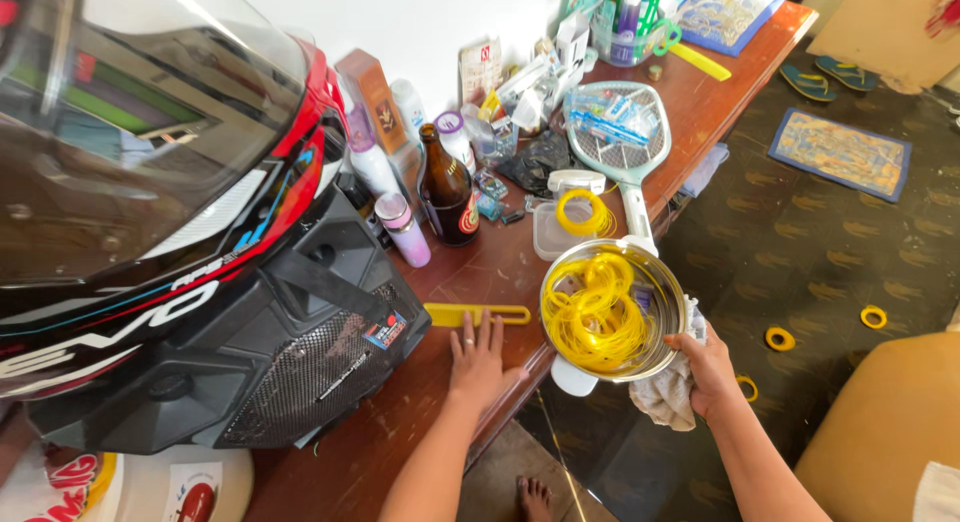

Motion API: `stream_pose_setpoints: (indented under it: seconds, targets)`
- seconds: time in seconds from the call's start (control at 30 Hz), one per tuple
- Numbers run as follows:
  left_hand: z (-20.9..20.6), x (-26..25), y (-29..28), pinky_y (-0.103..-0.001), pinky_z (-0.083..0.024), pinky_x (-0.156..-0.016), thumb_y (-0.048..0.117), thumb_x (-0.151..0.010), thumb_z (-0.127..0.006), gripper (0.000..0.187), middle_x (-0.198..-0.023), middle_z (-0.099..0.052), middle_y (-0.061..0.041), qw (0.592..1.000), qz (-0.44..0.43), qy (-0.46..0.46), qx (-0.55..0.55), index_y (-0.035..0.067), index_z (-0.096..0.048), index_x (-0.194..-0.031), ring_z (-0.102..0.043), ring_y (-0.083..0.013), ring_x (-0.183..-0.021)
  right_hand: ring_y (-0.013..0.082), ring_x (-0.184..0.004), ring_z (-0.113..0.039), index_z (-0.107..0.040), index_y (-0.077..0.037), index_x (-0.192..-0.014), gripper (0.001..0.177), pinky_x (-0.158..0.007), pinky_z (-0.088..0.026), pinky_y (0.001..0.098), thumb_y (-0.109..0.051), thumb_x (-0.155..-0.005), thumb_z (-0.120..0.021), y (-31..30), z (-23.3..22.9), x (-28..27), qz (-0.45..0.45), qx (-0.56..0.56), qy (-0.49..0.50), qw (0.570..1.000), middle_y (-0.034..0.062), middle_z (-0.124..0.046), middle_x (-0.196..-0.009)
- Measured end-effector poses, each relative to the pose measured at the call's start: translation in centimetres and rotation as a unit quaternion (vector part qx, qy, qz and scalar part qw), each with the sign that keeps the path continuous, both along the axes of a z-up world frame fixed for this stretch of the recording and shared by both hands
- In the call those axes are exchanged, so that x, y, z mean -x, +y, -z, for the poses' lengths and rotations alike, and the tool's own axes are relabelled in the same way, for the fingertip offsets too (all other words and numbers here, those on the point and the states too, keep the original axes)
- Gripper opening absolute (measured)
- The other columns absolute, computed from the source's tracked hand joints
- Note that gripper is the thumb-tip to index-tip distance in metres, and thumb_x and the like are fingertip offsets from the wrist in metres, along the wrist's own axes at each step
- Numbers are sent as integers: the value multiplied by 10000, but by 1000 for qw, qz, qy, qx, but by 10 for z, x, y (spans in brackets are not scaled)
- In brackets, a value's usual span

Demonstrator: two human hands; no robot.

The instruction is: The person transfers rice from a large bag into a white bucket using a small plastic cup. They repeatedly scoop rice from the bag and pour it into the bucket, occasionally adjusting the bag and the bucket's position.

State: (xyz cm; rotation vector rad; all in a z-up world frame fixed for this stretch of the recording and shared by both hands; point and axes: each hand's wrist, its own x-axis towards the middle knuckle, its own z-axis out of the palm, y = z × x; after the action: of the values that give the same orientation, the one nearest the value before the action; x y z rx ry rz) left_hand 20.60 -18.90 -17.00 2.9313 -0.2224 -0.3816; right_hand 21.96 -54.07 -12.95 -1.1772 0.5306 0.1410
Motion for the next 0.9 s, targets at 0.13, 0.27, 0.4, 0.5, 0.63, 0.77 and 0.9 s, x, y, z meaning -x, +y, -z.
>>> stream_pose_setpoints:
  seconds: [0.13,0.27,0.4,0.5,0.63,0.77,0.9]
  targets:
    - [-3,25,-12,-743,-256,-1102,549,-868,-693,833,-1602,-274,-182,996,35,-68,-40,21,-437,-1458,-165,-453,-1494,224,-884,-677,-585,-58,-1298,490,-782,-587,419,6,-816,-648,12,-3,-5,-7,21,-4,1000,98,-673,-1035]
    - [3,38,-10,-699,-373,-1007,311,-885,-682,413,-1424,-473,-152,983,97,-144,-50,86,-635,-1228,-355,-454,-1403,207,-893,-686,-593,-61,-1279,486,-795,-589,394,23,-803,-648,26,-1,-11,-10,6,-38,999,81,-689,-1047]
    - [-16,38,8,-518,-502,-929,161,-885,-644,220,-1168,-608,-132,946,174,-271,-23,83,-649,-1090,-545,-394,-1282,202,-883,-690,-591,-56,-1252,459,-797,-596,393,37,-805,-639,24,1,-16,-2,3,-48,999,72,-688,-1032]
    - [-57,28,33,-401,-564,-842,74,-893,-622,168,-1069,-648,-91,920,115,-366,84,69,-623,-1061,-673,-286,-1047,203,-859,-689,-593,-53,-1244,442,-781,-602,398,37,-813,-628,19,6,-19,-19,-2,-41,999,78,-687,-1003]
    - [-118,20,37,-366,-559,-670,36,-929,-673,121,-958,-650,-83,889,88,-433,116,58,-611,-1031,-686,-248,-782,221,-802,-675,-604,-21,-1218,398,-725,-600,419,45,-827,-626,28,22,-16,-61,23,-16,998,101,-681,-963]
    - [-158,27,24,-368,-551,-626,27,-909,-715,151,-922,-650,-74,867,75,-466,161,69,-605,-1003,-680,-243,-723,231,-766,-676,-639,-54,-1229,440,-685,-594,410,36,-798,-640,67,44,-6,-79,11,20,997,109,-698,-945]
    - [-172,32,24,-375,-550,-629,49,-910,-725,158,-915,-648,-68,871,89,-452,172,75,-591,-990,-690,-251,-754,260,-768,-701,-635,-5,-1209,434,-698,-603,418,20,-779,-686,112,62,-12,-116,-10,22,993,146,-720,-944]
